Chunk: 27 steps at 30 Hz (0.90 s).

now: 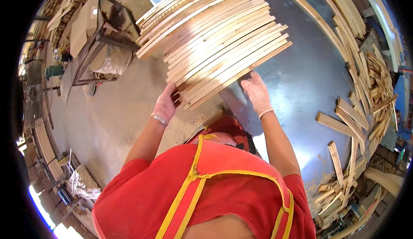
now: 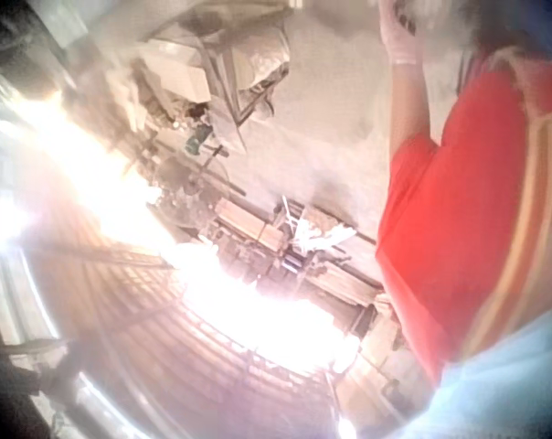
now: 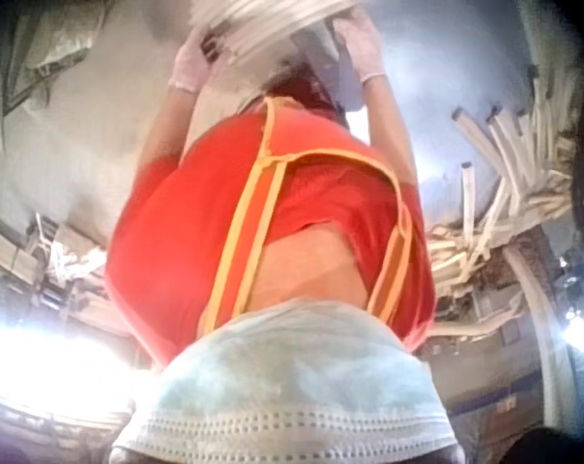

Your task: The person picks up thin wooden planks from a metal table and stacks them into neat piles. They repeatedly gather planks, align them, and place them into growing stacks while other workers handle wood in the background.

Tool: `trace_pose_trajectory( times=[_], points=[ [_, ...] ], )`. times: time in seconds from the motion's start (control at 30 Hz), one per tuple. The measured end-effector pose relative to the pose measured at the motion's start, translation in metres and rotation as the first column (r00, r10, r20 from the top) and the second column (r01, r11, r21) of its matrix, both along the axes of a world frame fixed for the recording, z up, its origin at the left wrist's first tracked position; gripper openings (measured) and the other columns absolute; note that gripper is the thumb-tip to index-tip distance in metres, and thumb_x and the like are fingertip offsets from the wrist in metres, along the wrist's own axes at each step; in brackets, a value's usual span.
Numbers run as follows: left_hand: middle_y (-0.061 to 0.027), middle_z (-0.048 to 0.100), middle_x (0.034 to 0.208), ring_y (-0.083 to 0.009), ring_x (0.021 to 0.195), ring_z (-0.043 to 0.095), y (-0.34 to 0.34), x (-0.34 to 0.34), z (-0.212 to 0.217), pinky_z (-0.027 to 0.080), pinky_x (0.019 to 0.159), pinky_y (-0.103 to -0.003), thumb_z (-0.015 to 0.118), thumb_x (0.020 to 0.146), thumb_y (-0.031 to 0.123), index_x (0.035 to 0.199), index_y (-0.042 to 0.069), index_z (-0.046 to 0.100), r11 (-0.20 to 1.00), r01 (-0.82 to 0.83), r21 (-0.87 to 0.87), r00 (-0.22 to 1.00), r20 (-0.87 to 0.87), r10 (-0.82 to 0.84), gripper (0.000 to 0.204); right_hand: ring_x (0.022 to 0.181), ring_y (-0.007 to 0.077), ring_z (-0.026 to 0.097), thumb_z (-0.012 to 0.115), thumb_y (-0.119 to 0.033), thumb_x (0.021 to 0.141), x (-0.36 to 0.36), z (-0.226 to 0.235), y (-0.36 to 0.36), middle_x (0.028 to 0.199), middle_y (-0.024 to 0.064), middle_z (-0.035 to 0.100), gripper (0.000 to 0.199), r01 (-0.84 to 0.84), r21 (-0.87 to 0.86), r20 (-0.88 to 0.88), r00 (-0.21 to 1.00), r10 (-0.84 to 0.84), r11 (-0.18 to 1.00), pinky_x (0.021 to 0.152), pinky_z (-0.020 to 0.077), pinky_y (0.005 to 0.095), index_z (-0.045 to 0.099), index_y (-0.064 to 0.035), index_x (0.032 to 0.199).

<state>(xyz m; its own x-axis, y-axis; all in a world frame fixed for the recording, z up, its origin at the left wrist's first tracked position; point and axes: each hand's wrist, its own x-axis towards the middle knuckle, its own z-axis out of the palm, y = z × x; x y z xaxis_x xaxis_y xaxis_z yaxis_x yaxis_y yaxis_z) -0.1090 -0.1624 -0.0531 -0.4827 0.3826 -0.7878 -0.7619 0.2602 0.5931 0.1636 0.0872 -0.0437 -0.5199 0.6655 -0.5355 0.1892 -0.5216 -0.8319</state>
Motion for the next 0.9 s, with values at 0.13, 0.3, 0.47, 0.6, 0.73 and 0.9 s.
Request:
trace_pose_trajectory(
  times=[0.13, 0.3, 0.47, 0.6, 0.73, 0.9],
  points=[
    [-0.0056, 0.072, 0.112, -0.0186, 0.101, 0.070, -0.002, -0.033, 0.073, 0.055, 0.090, -0.036, 0.068, 0.104, 0.053, 0.121, 0.008, 0.070, 0.938, 0.330, 0.102, 0.938, -0.142, -0.315, 0.048, 0.103, 0.0165, 0.065, 0.069, -0.013, 0.100, 0.048, -0.022, 0.006, 0.111, 0.0107, 0.070, 0.072, -0.079, 0.160, 0.329, 0.944, 0.022, 0.984, 0.092, 0.0527, 0.0293, 0.038, 0.0057, 0.162],
    [-0.0075, 0.074, 0.113, -0.0185, 0.088, 0.076, 0.109, -0.089, 0.121, 0.062, 0.084, -0.036, 0.062, 0.107, 0.050, 0.139, 0.001, 0.065, 0.546, 0.819, 0.177, 0.549, 0.034, -0.835, 0.059, 0.109, 0.0212, 0.068, 0.072, -0.019, 0.097, 0.053, -0.028, -0.006, 0.115, 0.0105, 0.073, 0.070, -0.025, 0.162, 0.277, 0.961, -0.021, 0.986, 0.098, 0.0519, 0.0297, 0.046, 0.0030, 0.158],
    [-0.0267, 0.071, 0.134, -0.0371, 0.120, 0.071, 0.199, -0.016, 0.100, 0.056, 0.105, -0.045, 0.068, 0.098, 0.038, 0.160, -0.002, 0.045, 0.049, 0.597, -0.801, -0.414, -0.360, -0.836, 0.077, 0.117, 0.0179, 0.063, 0.075, -0.013, 0.097, 0.080, -0.001, 0.003, 0.132, 0.0110, 0.066, 0.074, 0.061, 0.254, 0.224, 0.967, -0.120, 0.965, 0.103, 0.0520, 0.0297, 0.042, 0.0054, 0.161],
    [-0.0228, 0.073, 0.130, -0.0362, 0.119, 0.071, 0.174, 0.014, 0.161, 0.057, 0.099, -0.044, 0.073, 0.093, 0.016, 0.144, 0.007, 0.067, 0.424, 0.764, -0.487, 0.098, -0.561, -0.822, 0.053, 0.123, 0.0245, 0.068, 0.071, -0.022, 0.098, 0.182, 0.021, 0.011, 0.132, 0.0151, 0.072, 0.066, 0.297, 0.427, 0.269, 0.860, -0.434, 0.854, 0.106, 0.0516, 0.0337, 0.050, 0.0005, 0.156],
    [-0.0256, 0.064, 0.143, -0.0468, 0.130, 0.062, 0.106, -0.109, 0.075, 0.053, 0.105, -0.054, 0.072, 0.089, 0.012, 0.144, 0.006, 0.066, 0.643, 0.224, -0.732, -0.697, -0.581, -0.419, 0.056, 0.119, 0.0328, 0.072, 0.069, -0.029, 0.095, 0.269, 0.012, 0.029, 0.130, 0.0200, 0.075, 0.065, 0.423, 0.633, 0.341, 0.599, -0.724, 0.648, 0.105, 0.0526, 0.0384, 0.055, -0.0026, 0.153],
    [-0.0190, 0.040, 0.170, -0.0377, 0.157, 0.035, 0.118, -0.116, 0.081, 0.031, 0.128, -0.049, 0.069, 0.096, 0.045, 0.165, 0.008, 0.041, 0.337, -0.295, -0.894, -0.493, -0.159, -0.855, 0.083, 0.119, 0.0342, 0.071, 0.072, -0.032, 0.092, 0.392, -0.017, 0.057, 0.128, 0.0227, 0.074, 0.070, 0.587, 0.697, 0.291, 0.293, -0.911, 0.412, 0.106, 0.0518, 0.0395, 0.055, 0.0009, 0.151]
  ],
)
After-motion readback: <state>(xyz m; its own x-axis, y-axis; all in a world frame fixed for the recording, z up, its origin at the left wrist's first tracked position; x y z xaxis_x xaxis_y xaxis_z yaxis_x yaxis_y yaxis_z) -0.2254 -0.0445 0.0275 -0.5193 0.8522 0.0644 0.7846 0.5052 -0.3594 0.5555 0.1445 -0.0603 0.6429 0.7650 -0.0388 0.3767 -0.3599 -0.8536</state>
